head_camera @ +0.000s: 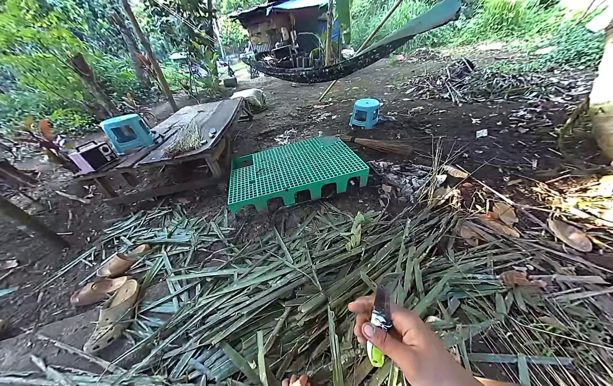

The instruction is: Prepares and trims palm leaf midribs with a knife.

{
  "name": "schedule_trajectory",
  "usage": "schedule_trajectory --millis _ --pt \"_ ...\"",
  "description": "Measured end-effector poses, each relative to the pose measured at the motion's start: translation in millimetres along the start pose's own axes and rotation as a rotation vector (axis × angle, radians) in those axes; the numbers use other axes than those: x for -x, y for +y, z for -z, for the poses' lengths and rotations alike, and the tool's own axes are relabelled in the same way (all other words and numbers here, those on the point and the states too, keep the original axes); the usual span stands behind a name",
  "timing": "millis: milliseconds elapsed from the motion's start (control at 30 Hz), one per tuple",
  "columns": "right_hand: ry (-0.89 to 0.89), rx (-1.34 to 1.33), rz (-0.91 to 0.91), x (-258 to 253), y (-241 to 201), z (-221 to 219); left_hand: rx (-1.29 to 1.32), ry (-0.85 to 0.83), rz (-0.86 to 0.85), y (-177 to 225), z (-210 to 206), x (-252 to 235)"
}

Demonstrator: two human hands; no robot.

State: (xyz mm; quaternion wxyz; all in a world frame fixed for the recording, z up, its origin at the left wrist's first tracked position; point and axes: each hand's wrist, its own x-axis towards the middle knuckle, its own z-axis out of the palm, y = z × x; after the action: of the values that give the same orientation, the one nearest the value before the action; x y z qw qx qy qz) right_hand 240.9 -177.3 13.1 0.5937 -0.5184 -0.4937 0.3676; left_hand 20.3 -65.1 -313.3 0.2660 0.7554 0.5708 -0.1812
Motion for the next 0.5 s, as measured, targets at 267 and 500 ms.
schedule_trajectory --millis 267,500 --pt "0.01 0.023 0.02 -0.3 6.7 -0.8 0.007 0.009 -0.041 8.4 44.7 5.7" --pt "0.08 0.108 -0.016 -13.1 16.1 3.5 -0.134 0.117 -0.172 16.5 131.4 -5.3"
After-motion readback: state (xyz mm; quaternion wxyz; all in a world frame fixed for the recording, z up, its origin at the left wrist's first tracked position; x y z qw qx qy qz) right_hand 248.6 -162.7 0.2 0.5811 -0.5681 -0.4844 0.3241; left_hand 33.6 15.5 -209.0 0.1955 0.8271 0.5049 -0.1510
